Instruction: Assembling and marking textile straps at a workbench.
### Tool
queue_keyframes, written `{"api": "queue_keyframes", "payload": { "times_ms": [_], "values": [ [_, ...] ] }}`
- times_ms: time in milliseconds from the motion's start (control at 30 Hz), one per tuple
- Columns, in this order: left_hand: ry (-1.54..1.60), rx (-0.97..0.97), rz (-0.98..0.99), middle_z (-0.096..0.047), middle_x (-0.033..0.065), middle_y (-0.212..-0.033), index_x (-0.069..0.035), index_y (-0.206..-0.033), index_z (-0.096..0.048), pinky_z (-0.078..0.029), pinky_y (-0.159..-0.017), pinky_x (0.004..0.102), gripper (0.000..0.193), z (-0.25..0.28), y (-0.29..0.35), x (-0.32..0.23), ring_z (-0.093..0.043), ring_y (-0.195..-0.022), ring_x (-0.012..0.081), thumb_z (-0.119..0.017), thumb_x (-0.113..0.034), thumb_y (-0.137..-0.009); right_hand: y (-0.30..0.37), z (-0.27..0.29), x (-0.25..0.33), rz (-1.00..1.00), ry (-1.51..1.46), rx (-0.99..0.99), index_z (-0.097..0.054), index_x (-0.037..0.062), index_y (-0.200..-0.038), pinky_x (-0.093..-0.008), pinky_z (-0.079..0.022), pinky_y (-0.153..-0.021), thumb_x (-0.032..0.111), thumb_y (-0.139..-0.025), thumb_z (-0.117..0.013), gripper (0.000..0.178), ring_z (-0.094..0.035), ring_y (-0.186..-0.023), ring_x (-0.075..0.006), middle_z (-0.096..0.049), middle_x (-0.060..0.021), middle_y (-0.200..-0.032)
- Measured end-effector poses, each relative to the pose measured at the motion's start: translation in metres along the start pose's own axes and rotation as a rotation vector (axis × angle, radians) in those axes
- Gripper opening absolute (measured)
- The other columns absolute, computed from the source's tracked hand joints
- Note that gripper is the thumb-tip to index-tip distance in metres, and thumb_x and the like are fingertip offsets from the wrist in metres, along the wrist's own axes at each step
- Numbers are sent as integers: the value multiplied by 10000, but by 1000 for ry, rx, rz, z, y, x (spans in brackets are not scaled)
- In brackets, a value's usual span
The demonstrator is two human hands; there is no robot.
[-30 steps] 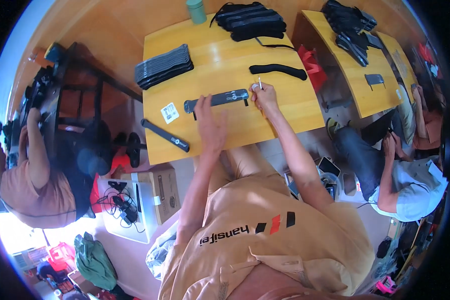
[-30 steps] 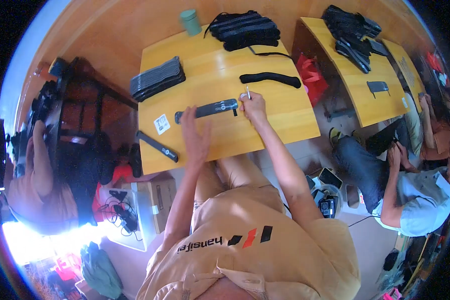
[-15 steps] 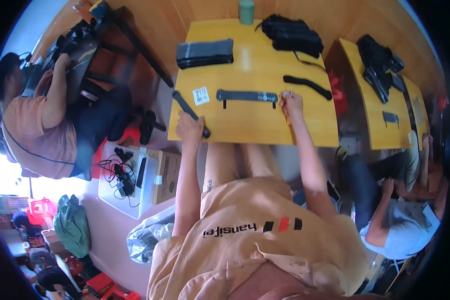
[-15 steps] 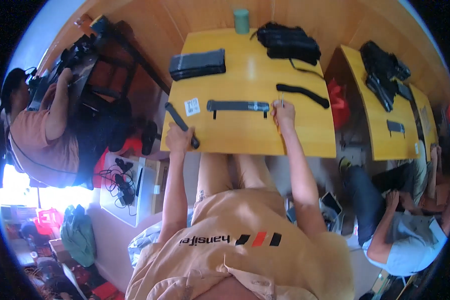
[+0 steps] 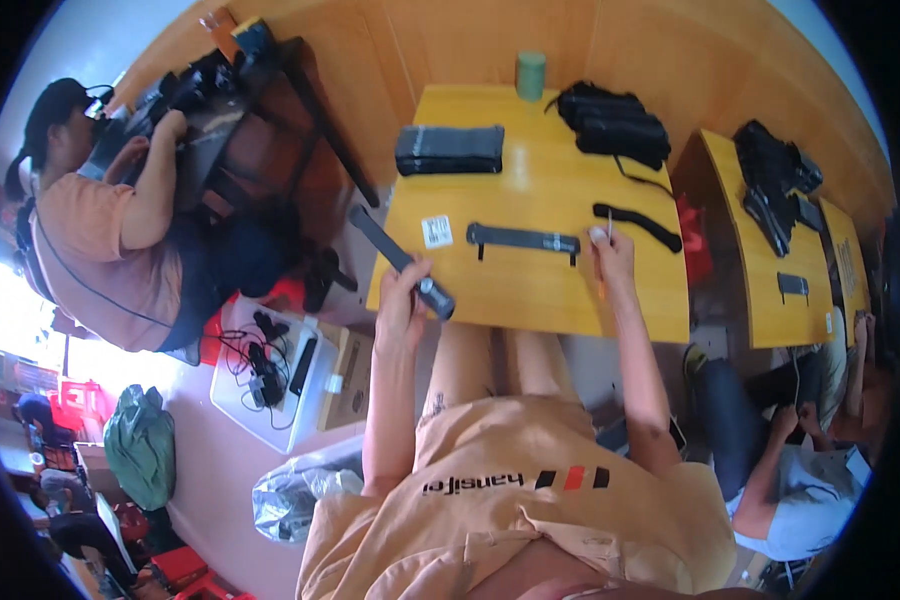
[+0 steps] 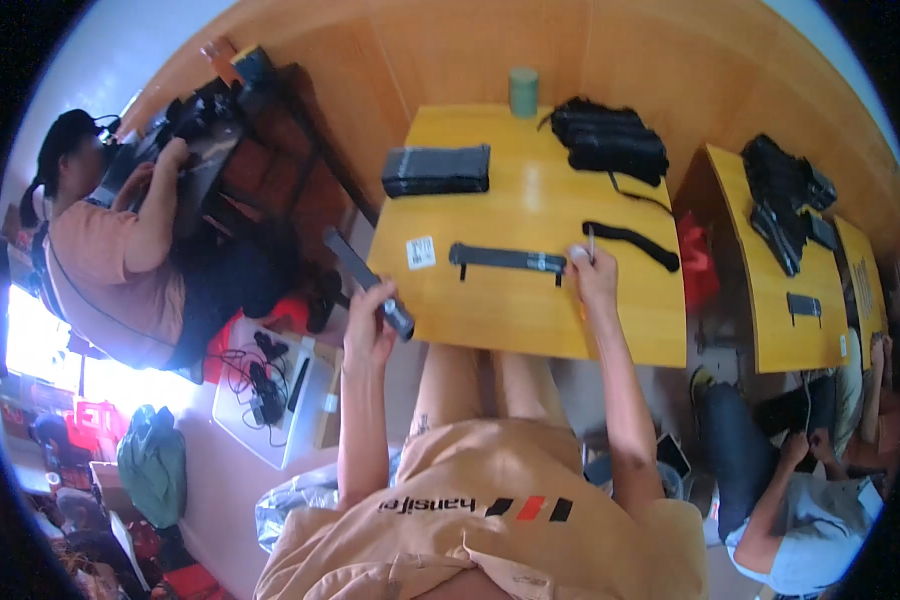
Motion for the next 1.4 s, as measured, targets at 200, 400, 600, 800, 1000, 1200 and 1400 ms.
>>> {"api": "queue_keyframes", "payload": {
  "times_ms": [200, 400, 600, 800, 1000, 1200, 1400],
  "values": [
    [-118, 143, -92, -455, -43, -561, -90, -778, -504, -265, -373, 159, 128, -55, 25, -21, -397, -429, 19, -629, -115, -764, 94, -70, 104, 356, -50, 446, -594, 37, -996, -129, -306, -493, 100, -751, -626, 255, -406, -550, 2, -557, 6, -775],
    [-156, 154, -100, -478, -42, -580, -86, -799, -511, -262, -390, 162, 136, -63, 28, -16, -391, -445, 11, -631, -149, -784, 110, -70, 98, 231, -67, 537, -603, 21, -978, -144, -327, -478, 30, -742, -615, 237, -424, -539, -6, -574, 1, -754],
    [-49, 282, -33, -558, 0, -712, -46, -941, -537, -340, -492, 161, 188, -54, 37, -11, -477, -576, 32, -604, -175, -823, 104, -73, 105, -215, -383, 463, -601, 5, -871, -163, -211, -329, 6, -718, -596, 153, -334, -363, -12, -552, -6, -654],
    [83, 334, -83, -621, 107, -904, -12, -1027, -526, -471, -708, 214, 220, -51, 38, -9, -600, -814, 117, -550, -150, -857, 102, -76, 113, -125, -420, 520, -588, 3, -945, -154, -213, -349, 120, -823, -503, 189, -319, -380, -11, -479, 26, -589],
    [131, 290, -23, -626, 165, -885, 3, -1013, -512, -538, -721, 288, 195, -46, 34, -14, -634, -826, 193, -506, -141, -881, 106, -56, 107, 100, -195, 544, -537, -17, -1107, -174, -317, -459, 167, -893, -391, 318, -396, -475, -50, -476, 6, -690],
    [70, 290, -89, -629, 151, -882, 12, -1028, -506, -543, -715, 298, 200, -49, 44, -12, -631, -844, 199, -523, -107, -868, 122, -45, 115, 215, 165, 590, -444, 65, -1254, -254, -415, -543, 75, -874, -435, 381, -517, -581, -140, -613, -123, -791],
    [-2, 265, -162, -633, 135, -888, 18, -1041, -503, -529, -725, 273, 239, -55, 51, -12, -629, -837, 182, -567, -93, -840, 123, -48, 113, 385, 341, 536, -402, 122, -1286, -340, -459, -575, 2, -805, -474, 501, -585, -629, -314, -591, -212, -817]
  ]
}}
Point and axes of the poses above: each hand's wrist, its own y-axis away from the middle knuckle, its own z-axis out of the back of the hand, x = y × z, the point moved 1 cm from there along -y, towards the middle knuckle
